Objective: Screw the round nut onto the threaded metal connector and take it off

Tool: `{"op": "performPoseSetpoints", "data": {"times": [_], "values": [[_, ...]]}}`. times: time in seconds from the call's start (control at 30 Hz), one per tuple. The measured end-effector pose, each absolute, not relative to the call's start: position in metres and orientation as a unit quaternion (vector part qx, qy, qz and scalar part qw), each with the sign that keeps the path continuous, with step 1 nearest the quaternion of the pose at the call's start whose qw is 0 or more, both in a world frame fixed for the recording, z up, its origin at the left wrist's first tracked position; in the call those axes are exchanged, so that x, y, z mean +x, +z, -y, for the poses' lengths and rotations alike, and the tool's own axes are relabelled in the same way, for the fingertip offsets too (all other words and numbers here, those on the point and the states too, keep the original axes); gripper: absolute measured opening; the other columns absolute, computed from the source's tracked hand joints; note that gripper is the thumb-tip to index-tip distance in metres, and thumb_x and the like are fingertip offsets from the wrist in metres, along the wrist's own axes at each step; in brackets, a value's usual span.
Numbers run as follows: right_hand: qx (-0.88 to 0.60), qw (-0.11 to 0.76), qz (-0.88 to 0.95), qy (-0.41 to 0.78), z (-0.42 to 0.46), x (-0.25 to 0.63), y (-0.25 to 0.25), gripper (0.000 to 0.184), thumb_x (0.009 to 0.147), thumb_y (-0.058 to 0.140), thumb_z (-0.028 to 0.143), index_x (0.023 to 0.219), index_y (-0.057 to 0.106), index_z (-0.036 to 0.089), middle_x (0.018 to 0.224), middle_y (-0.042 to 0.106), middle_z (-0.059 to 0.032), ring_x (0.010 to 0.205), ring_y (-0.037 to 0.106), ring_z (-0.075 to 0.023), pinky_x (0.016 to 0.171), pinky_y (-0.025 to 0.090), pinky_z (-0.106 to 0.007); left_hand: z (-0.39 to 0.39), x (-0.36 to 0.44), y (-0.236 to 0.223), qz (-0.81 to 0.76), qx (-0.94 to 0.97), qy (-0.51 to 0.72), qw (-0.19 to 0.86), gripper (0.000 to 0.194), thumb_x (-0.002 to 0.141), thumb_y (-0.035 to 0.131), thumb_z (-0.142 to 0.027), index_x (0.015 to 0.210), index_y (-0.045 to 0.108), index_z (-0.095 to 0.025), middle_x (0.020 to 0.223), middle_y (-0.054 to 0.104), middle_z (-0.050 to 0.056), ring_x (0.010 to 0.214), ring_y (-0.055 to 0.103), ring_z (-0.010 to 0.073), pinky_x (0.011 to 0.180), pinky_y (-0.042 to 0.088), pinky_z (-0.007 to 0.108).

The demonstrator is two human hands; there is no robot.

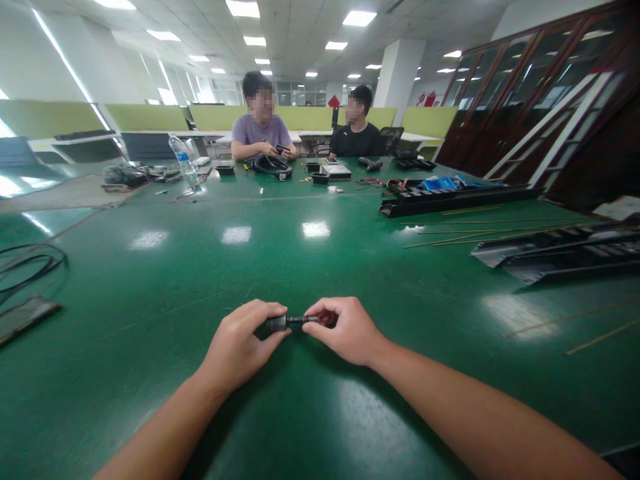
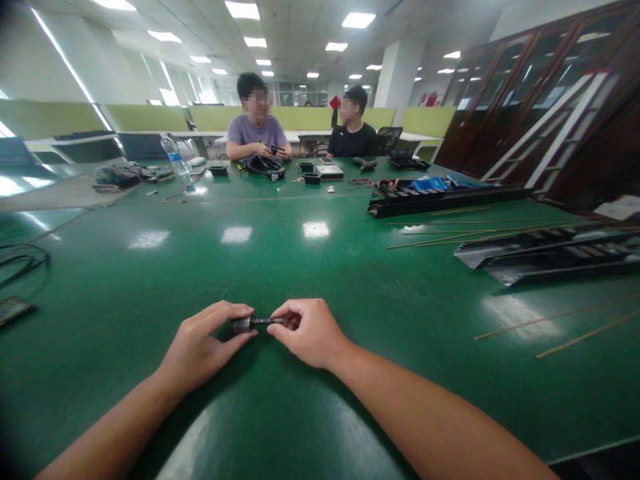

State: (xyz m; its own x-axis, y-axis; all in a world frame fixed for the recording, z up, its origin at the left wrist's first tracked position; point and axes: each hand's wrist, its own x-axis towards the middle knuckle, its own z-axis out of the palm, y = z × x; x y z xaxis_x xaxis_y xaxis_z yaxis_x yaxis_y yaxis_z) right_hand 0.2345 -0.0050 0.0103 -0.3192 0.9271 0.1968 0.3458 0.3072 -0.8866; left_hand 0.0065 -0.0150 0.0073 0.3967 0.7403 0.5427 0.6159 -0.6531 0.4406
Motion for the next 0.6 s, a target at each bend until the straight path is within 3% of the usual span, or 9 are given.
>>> {"op": "performPoseSetpoints", "data": {"times": [0.6], "values": [[-0.456,0.382,0.701,0.393,0.0028,0.2344,0.0098,0.013,0.077,0.072,0.024,0.085,0.076,0.015,0.067,0.068,-0.0015,0.059,0.059,-0.0129,0.057,0.045,-0.023,0.0126,0.0018,0.0094,-0.417,0.828,0.367,0.078,0.026,0.084,0.072,-0.026,0.108,0.065,-0.022,0.099,0.069,0.004,0.089,0.066,0.0170,0.082,0.054,0.030]]}}
